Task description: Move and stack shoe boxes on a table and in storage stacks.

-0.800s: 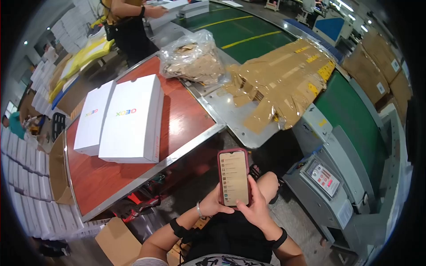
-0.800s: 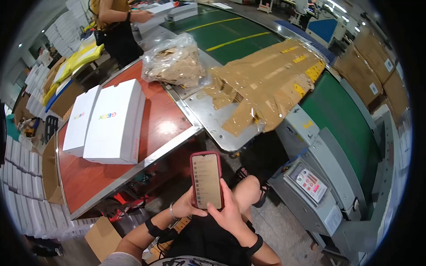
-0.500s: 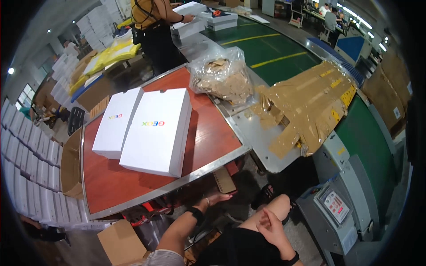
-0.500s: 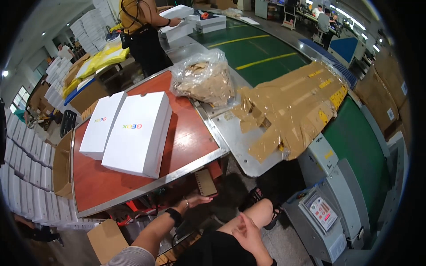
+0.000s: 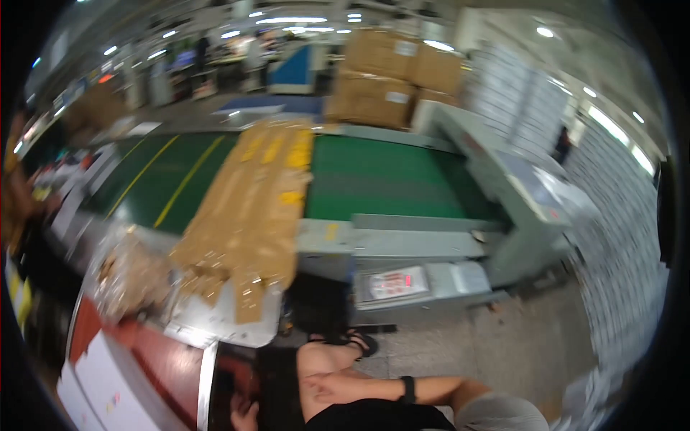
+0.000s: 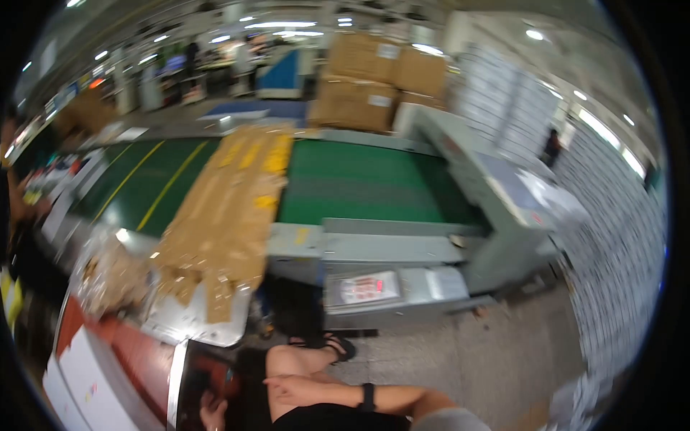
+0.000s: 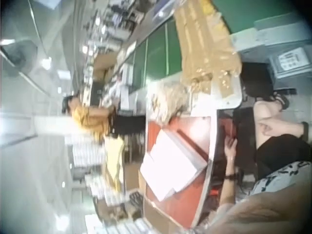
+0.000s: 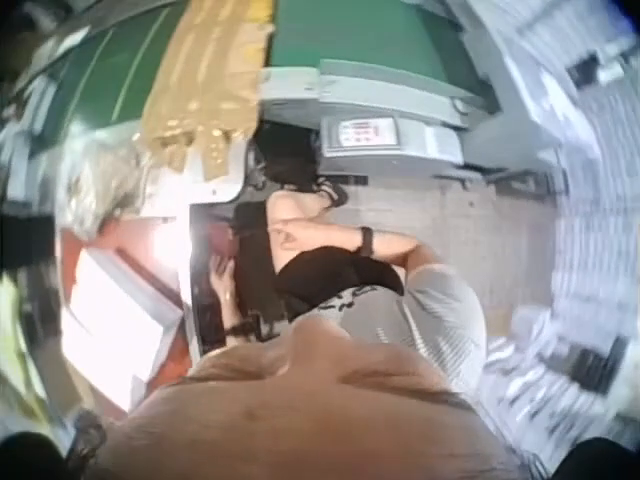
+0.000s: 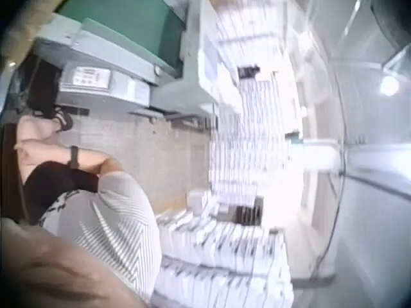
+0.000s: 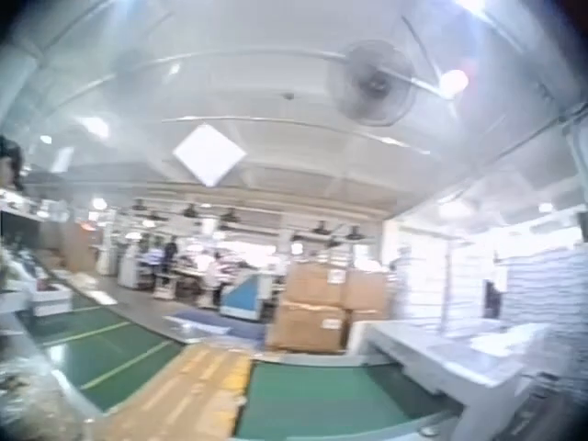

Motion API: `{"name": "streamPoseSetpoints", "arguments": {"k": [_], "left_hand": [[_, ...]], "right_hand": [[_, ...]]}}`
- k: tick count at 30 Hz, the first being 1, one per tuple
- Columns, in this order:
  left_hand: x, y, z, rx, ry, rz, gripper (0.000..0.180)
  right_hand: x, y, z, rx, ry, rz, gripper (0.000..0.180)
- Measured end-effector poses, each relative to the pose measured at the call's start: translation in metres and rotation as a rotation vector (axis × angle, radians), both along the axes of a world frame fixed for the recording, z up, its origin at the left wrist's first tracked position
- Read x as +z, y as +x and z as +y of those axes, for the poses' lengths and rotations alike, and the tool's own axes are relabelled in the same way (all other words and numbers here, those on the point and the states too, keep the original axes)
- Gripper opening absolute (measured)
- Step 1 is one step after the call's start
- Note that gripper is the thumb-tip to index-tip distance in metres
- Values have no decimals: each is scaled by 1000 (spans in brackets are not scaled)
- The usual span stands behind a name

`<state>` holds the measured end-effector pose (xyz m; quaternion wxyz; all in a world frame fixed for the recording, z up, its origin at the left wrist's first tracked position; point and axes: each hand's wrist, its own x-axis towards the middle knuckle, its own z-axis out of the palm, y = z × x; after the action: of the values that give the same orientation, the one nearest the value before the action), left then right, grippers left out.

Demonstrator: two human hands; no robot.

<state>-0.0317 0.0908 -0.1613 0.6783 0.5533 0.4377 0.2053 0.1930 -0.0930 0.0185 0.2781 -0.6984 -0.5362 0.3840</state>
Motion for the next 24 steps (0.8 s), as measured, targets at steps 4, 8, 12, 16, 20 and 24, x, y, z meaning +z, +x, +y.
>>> {"name": "streamPoseSetpoints", "arguments": {"k": [4, 8, 12, 16, 20, 24], "left_hand": [[203, -49, -42, 26, 928, -2, 26], [259, -125, -3, 739, 1802, 426, 37], [202, -216, 61, 989, 950, 319, 52], [183, -210, 69, 1043, 549, -102, 52], [188, -209, 57, 1073, 426, -342, 48], [196, -172, 39, 1107, 617, -88, 40]], "right_hand": [[-18, -36, 42, 61, 209, 201, 48], [1, -72, 90, 188, 308, 281, 45], [39, -114, 141, 277, 387, 231, 49], [33, -150, 193, 129, 208, 201, 56], [45, -179, 220, 182, -55, 487, 52], [18, -183, 229, 133, -30, 809, 40]]}}
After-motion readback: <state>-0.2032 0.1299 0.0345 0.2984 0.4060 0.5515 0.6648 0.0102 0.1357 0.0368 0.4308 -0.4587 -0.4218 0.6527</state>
